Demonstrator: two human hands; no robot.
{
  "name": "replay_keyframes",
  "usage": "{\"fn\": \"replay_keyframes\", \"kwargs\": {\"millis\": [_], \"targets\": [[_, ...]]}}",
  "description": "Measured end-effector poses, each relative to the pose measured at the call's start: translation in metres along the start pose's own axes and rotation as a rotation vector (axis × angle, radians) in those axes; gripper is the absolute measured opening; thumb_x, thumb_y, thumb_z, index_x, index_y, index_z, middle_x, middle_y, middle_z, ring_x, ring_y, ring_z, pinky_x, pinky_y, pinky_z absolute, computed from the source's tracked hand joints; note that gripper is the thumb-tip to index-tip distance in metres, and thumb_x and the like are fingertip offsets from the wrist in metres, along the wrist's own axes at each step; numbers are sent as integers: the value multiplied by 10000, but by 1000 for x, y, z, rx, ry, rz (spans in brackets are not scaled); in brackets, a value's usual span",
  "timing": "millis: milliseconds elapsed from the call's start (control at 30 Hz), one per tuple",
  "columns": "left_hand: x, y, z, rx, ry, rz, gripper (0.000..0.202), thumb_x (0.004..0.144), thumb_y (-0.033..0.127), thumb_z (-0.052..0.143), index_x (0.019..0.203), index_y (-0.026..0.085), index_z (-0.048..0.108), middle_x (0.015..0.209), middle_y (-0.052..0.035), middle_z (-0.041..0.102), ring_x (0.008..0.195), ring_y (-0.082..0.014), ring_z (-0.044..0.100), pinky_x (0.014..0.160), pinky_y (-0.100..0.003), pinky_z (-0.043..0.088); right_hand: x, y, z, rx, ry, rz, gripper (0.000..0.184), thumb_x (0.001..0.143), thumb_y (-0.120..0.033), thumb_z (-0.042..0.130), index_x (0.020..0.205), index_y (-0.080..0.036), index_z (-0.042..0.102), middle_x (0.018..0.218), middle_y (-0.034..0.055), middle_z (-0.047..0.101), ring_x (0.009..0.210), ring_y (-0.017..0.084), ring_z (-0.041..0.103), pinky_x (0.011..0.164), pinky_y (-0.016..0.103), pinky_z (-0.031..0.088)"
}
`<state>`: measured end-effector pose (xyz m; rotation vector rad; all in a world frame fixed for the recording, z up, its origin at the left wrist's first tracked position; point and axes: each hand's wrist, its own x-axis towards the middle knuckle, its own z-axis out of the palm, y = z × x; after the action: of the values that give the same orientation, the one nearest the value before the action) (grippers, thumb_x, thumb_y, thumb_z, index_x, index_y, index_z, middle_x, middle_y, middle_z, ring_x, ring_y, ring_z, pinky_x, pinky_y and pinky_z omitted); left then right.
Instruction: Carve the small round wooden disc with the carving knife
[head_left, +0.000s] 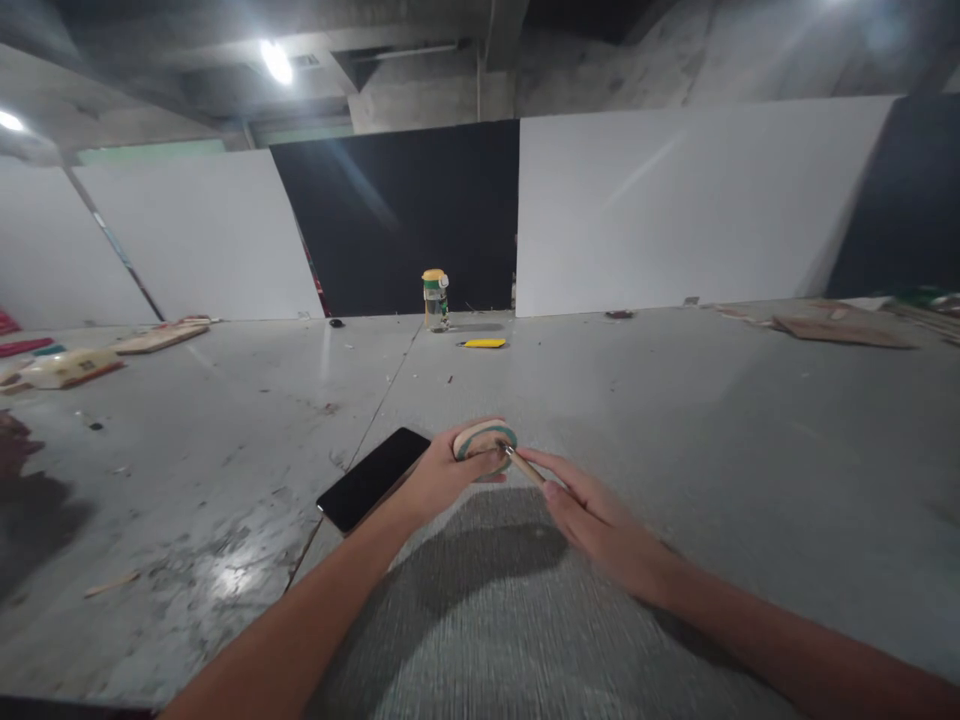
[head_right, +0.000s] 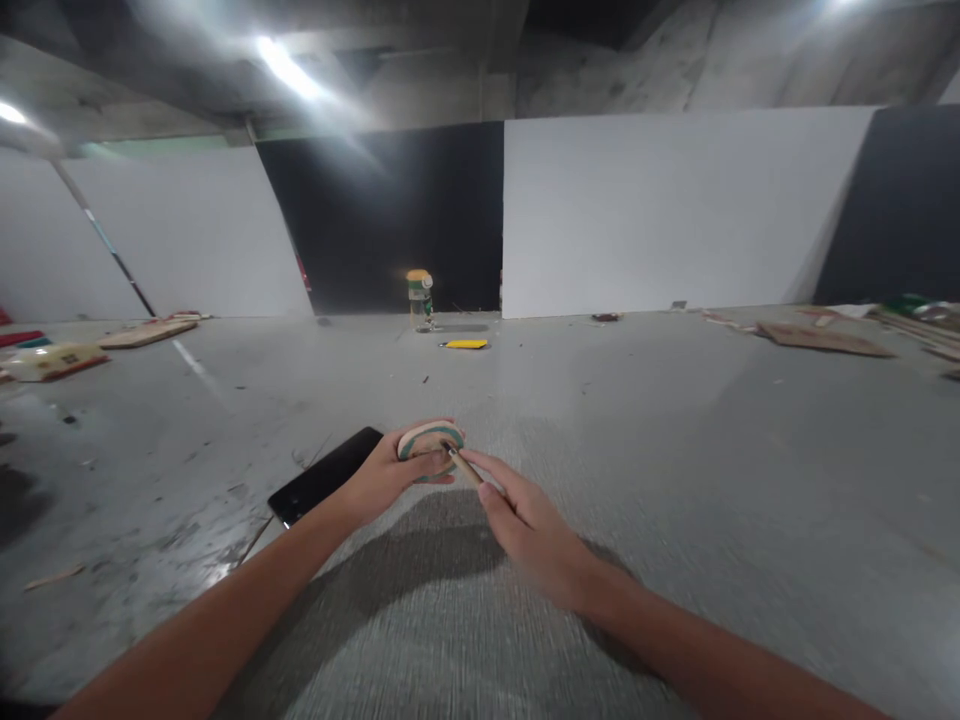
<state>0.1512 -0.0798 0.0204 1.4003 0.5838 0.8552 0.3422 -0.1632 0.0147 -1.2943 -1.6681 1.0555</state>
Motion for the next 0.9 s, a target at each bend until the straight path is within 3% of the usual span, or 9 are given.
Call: {"fn": "replay_keyframes", "kwargs": {"millis": [167, 367, 500, 667, 900], "targets": [[-1, 2, -2, -24, -20, -3, 395, 763, 312, 713, 1134, 206, 630, 1032, -71, 631, 963, -202, 590, 875, -424, 515, 0, 1, -1, 22, -48, -13, 507, 978, -430, 346, 1422, -192, 409, 529, -57, 365, 441, 116, 304, 436, 232, 268], [1, -2, -5, -29, -48, -21, 465, 767, 317, 707, 1207, 225, 590, 1158, -87, 605, 1031, -210, 564, 887, -379, 490, 1, 0, 0, 14, -31, 4, 497, 981, -399, 342, 1412, -161, 404, 509, -69, 345, 442, 115, 310, 433, 231, 264], [0, -2, -6, 45, -47, -86, 528, 770, 342, 697, 1266, 256, 539, 1117, -75, 604, 940, -176, 572, 803, -308, 477, 2, 0, -1, -26, -82, 28, 485, 990, -366, 321, 1437, -179, 350, 551, -44, 441, 465, 120, 374, 459, 232, 310], [-3, 4, -1, 119, -24, -71, 489, 758, 323, 703, 1215, 231, 556, 895, -31, 582, 740, -116, 512, 654, -242, 434, 3, 1, 0, -72, -52, -12, 442, 965, -356, 418, 1390, -236, 408, 701, -10, 498, 547, 118, 411, 504, 235, 327], [-1, 2, -2, 120, -9, -39, 471, 777, 385, 673, 1205, 227, 560, 999, -61, 588, 811, -144, 539, 689, -284, 481, 7, 3, -3, -100, -122, -23, 466, 983, -320, 355, 1429, -187, 349, 719, -1, 534, 557, 125, 436, 523, 241, 352]]}}
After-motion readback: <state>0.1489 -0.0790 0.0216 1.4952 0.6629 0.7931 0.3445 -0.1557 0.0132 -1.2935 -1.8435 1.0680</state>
